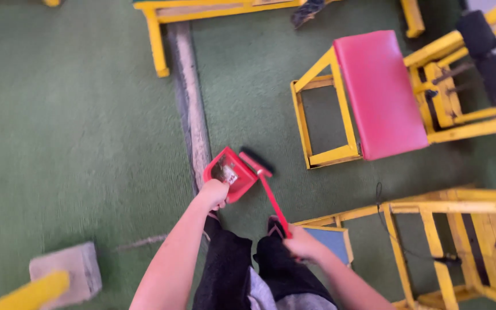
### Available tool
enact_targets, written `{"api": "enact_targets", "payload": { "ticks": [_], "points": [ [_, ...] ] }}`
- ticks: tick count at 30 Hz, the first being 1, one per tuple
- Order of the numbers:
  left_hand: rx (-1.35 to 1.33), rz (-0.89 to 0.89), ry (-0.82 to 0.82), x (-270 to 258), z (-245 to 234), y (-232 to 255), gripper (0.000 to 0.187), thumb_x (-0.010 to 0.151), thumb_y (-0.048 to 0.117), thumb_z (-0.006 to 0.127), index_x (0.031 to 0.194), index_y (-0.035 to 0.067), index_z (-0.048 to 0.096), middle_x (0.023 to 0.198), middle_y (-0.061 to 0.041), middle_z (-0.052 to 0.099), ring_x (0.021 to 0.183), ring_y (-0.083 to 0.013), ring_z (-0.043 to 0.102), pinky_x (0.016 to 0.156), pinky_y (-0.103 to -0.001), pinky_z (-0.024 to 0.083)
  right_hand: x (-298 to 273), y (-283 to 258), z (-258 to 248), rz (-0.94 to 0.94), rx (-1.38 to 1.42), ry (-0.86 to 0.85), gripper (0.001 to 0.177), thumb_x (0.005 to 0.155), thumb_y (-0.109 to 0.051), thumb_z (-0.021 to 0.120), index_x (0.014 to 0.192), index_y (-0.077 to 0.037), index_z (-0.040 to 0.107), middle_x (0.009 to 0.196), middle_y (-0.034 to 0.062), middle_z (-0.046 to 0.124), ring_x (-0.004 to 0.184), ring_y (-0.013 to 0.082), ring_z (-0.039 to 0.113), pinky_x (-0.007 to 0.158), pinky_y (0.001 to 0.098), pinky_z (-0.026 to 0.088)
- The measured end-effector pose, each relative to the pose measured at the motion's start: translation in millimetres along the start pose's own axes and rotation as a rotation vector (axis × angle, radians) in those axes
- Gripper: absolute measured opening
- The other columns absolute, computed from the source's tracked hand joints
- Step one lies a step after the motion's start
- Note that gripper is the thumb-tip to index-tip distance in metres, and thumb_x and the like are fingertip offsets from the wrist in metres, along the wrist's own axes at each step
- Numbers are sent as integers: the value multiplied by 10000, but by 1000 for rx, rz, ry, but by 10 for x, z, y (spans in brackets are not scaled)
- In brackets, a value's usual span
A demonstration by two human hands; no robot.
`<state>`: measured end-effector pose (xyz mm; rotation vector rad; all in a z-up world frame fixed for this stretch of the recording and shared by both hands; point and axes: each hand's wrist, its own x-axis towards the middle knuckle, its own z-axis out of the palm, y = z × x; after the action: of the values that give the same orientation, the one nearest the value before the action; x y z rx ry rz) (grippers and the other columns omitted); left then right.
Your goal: The person is sweeping the floor of a gym weight training area using a broom and a dustpan.
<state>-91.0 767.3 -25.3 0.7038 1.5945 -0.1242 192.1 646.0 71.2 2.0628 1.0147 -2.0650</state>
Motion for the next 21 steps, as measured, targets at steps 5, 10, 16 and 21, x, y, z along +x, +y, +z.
{"api": "enact_targets", "payload": {
  "ticks": [5, 10, 16, 21],
  "points": [
    [-124, 53, -116, 401, -306, -5, 473, 1048, 384, 466, 808, 6, 620, 643, -116, 625, 445, -199, 530, 386, -354, 350, -195, -22, -680, 177, 367, -63, 652, 869, -39, 588, 1493, -227, 564, 621, -35, 378, 426, 63, 335, 346, 241, 264],
    [-162, 36, -153, 525, -376, -36, 478, 1057, 348, 462, 808, -26, 624, 652, -126, 628, 444, -206, 528, 383, -345, 331, -297, -278, -709, 236, 473, 26, 668, 888, -17, 569, 1524, -217, 526, 659, -9, 482, 456, 80, 382, 378, 249, 293],
    [-127, 76, -216, 347, -376, -54, 464, 1041, 315, 435, 794, -31, 623, 621, -130, 611, 432, -212, 528, 380, -350, 342, 492, -311, 257, 122, 253, 263, 666, 864, -50, 535, 1499, -251, 525, 585, 9, 480, 441, 127, 437, 389, 291, 396],
    [-11, 95, -204, 412, -427, -307, 530, 1045, 400, 453, 778, -19, 637, 603, -117, 595, 431, -211, 509, 394, -357, 411, 828, 100, 862, -35, 71, 258, 435, 873, -21, 525, 1302, -12, 595, 601, 49, 629, 438, 144, 632, 391, 293, 504]
  ]
}}
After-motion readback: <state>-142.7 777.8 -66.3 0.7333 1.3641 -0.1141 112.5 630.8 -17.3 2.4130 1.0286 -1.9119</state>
